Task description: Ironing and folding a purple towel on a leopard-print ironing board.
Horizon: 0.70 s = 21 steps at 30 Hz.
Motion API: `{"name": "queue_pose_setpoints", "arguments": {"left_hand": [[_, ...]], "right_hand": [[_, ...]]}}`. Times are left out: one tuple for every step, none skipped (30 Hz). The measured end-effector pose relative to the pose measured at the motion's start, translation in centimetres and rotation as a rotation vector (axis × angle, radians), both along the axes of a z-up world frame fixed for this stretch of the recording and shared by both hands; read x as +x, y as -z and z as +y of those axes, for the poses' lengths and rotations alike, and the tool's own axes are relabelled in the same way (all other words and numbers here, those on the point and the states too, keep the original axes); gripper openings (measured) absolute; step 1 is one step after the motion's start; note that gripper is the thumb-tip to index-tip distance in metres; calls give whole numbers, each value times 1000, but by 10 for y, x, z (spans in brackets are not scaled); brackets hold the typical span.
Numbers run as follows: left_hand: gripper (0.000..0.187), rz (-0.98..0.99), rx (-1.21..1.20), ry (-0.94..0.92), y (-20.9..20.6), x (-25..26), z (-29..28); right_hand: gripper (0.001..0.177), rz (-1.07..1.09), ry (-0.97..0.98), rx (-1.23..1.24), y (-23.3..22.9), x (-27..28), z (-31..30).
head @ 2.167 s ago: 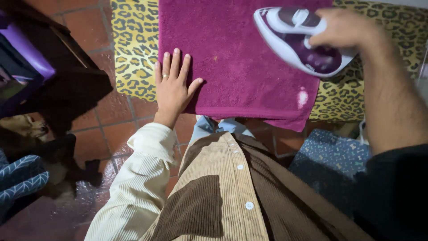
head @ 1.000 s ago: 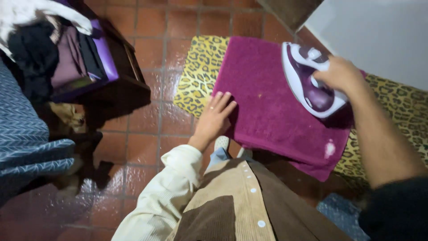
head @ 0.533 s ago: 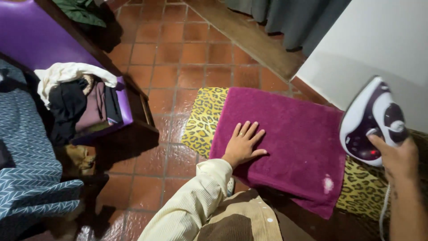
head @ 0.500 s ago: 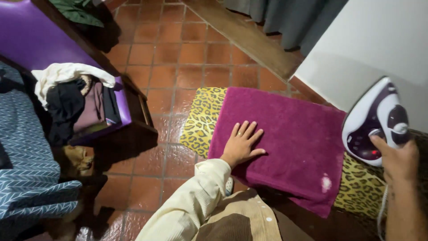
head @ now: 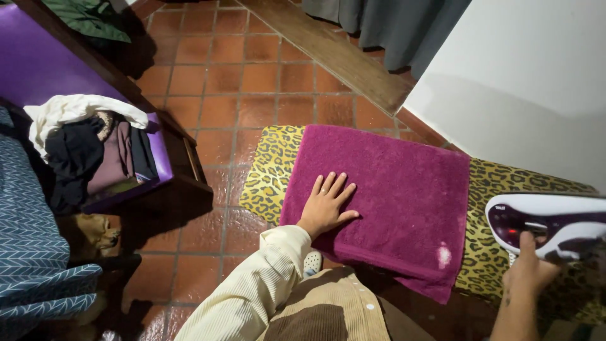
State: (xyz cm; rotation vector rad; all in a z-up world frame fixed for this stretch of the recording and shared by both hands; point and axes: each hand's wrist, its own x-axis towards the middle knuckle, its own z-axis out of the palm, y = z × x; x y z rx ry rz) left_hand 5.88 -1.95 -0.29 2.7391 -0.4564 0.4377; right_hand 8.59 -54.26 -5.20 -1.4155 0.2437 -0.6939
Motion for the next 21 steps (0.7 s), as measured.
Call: {"name": "queue_pose_setpoints", "arguments": {"left_hand": [[77, 1, 6, 0, 0, 0, 0], [77, 1, 13, 0, -1, 0, 1], [77, 1, 13, 2, -1, -1, 3], [76, 26, 14, 5, -1, -3, 5], [76, 49, 12, 9, -1, -3, 5], [76, 46, 11, 11, -1, -7, 7], [75, 56, 12, -4, -2, -11, 10], [75, 67, 13, -20, -2, -14, 13], [75, 64, 13, -18, -5, -19, 20], [76, 90, 5, -61, -8, -23, 27], [76, 120, -6, -104, -11, -31, 32], [76, 124, -8, -102, -11, -40, 37], [77, 119, 0, -154, -13, -46, 44], [78, 113, 8, -206, -15, -52, 52], [78, 112, 8, -216, -20, -61, 57], [79, 121, -35, -251, -25, -69, 62], [80, 133, -77, -284, -29, -79, 67], [80, 134, -77, -293, -28, -87, 70], [77, 175, -145, -321, -28, -94, 72], [75, 216, -214, -348, -27, -101, 73], [75, 214, -215, -349, -21, -106, 73]], "right_hand": [[54, 27, -14, -41, 3, -5, 0], [51, 55, -29, -82, 6, -9, -1], [51, 54, -27, -81, 8, -14, 0], [50, 91, -12, -133, 9, -18, 0], [49, 125, 2, -186, 9, -21, -1], [49, 122, 5, -188, 5, -28, 1], [40, 150, -6, -237, 1, -32, 3], [31, 178, -18, -287, -3, -37, 5], [31, 176, -16, -286, -15, -43, 10], [28, 239, -35, -424, -28, -49, 15], [27, 308, -55, -564, -41, -58, 19], [27, 312, -54, -566, -28, -73, 5], [29, 459, 35, -675, -15, -83, -7], [44, 607, 127, -782, -1, -92, -18], [44, 601, 118, -784, 13, -103, -15], [43, 616, 167, -890, 27, -114, -12], [43, 632, 217, -996, 41, -128, -10], [43, 629, 208, -999, 40, -130, 9], [45, 654, 78, -964, 39, -133, 28], [51, 676, -53, -927, 37, -137, 46], [51, 674, -53, -927, 32, -134, 60]]}}
